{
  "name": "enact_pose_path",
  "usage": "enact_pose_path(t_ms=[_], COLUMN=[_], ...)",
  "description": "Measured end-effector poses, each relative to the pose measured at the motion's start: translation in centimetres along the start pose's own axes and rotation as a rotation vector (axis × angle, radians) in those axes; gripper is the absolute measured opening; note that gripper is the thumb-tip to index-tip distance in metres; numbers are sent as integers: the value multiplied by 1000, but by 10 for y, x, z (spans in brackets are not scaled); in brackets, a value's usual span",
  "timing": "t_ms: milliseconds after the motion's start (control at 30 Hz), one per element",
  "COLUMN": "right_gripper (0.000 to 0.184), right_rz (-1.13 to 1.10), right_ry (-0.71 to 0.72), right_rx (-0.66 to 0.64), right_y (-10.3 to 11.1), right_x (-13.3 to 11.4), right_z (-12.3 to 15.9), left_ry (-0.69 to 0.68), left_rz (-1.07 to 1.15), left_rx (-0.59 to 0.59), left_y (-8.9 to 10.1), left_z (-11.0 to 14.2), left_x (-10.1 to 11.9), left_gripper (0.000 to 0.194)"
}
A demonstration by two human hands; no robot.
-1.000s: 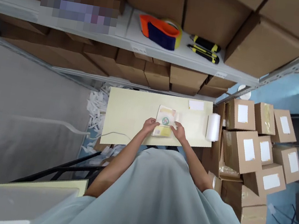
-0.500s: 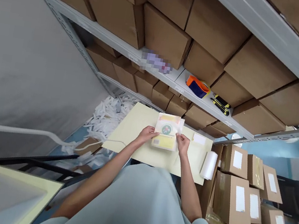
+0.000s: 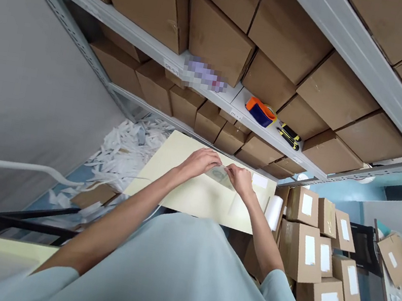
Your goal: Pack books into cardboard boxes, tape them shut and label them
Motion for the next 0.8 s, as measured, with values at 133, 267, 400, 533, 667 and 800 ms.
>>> enact_pose_path(t_ms=[133, 267, 400, 533, 667, 800], right_gripper=[26, 25, 24, 23, 24, 21], right_rz=[-42, -117, -135, -64, -153, -479], right_ry=[5, 10, 21, 8, 11, -44], right_rx=[45, 70, 11, -101, -166, -241], right_y=[2, -7, -41, -101, -159, -204], right_x=[-3, -3, -6, -17, -29, -25], right_z=[4, 1, -11, -8, 17, 35], left_ry=[-33, 8, 103, 210, 254, 292], left_rz=[-75, -125, -149, -96, -11, 115], left_rx=[55, 33, -87, -226, -318, -406], left_y=[6, 3, -24, -68, -105, -135], left_z=[3, 5, 14, 46, 93, 126], left_x=[8, 4, -19, -42, -52, -59], left_gripper=[32, 31, 28, 31, 31, 32])
Point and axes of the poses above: each hand's wrist, its own z-axis away from the middle knuckle, its own y-axis out of the back of the hand, x = y × z, the point moved 7 cm from there along -z, towards the middle knuckle, and after that the axes turned 4 degrees about -x, right-handed, at the moved point
